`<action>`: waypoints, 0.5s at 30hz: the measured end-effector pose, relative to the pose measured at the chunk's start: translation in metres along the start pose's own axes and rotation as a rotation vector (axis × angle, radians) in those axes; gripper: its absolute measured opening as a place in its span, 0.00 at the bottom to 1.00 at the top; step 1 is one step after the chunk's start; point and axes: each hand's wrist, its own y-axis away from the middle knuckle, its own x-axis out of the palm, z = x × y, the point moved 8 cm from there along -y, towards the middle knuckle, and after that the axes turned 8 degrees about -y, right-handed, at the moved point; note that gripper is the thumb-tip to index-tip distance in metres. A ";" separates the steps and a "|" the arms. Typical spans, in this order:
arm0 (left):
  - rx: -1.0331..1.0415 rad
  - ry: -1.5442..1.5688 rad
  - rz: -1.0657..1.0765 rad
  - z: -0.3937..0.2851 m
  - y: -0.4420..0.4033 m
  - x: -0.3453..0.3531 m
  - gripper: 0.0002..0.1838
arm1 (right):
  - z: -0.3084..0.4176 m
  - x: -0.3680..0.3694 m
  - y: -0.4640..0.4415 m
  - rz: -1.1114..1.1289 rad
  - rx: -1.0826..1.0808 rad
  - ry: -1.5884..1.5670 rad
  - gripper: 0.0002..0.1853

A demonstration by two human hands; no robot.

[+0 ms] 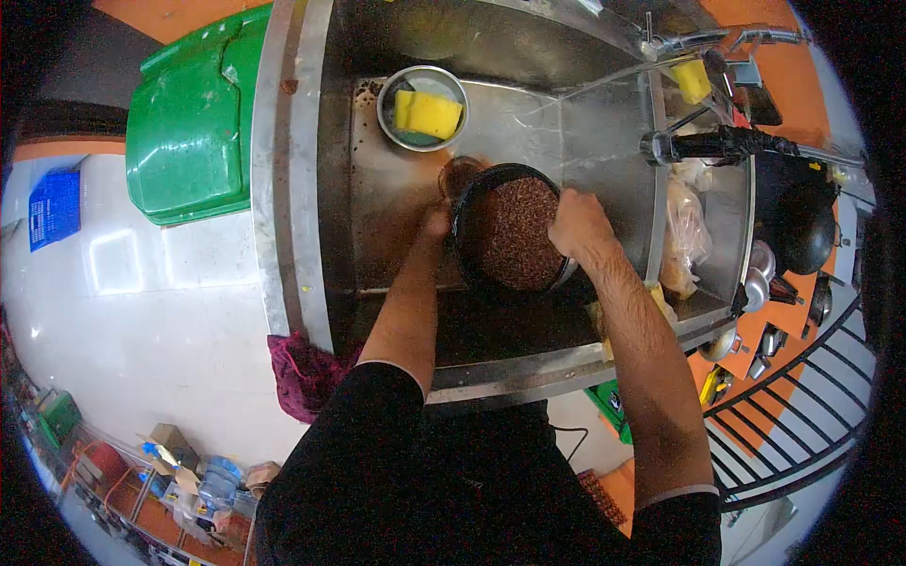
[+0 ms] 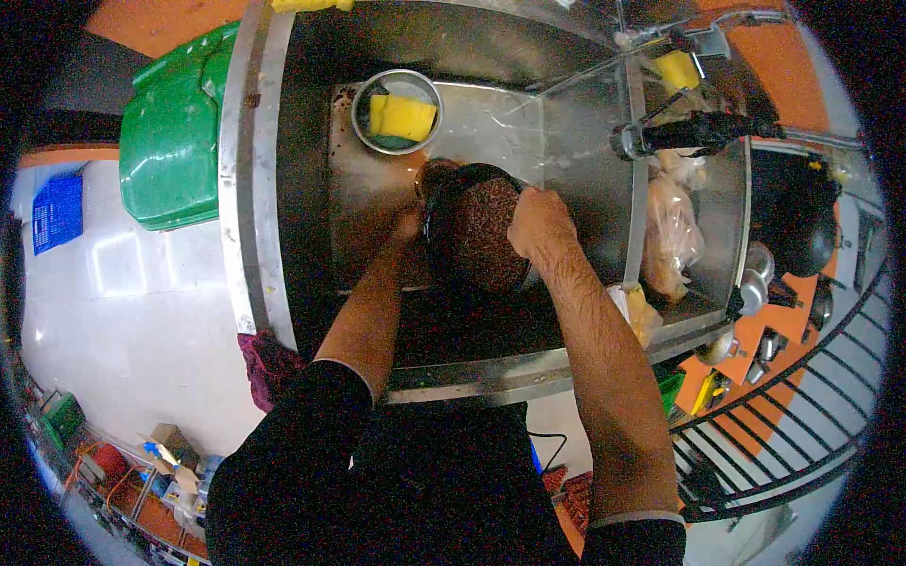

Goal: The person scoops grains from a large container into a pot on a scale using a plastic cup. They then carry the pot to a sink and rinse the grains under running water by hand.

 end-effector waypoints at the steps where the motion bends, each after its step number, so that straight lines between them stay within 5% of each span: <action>1: -0.044 -0.041 -0.002 -0.003 -0.001 -0.004 0.36 | 0.000 -0.001 0.000 -0.002 -0.008 0.008 0.18; 8: -0.140 0.311 -0.026 -0.041 0.039 -0.012 0.24 | -0.001 -0.003 -0.002 -0.038 -0.030 0.032 0.17; 15: -0.178 0.422 0.071 -0.053 0.046 -0.003 0.26 | -0.001 -0.007 -0.002 -0.033 0.018 -0.004 0.16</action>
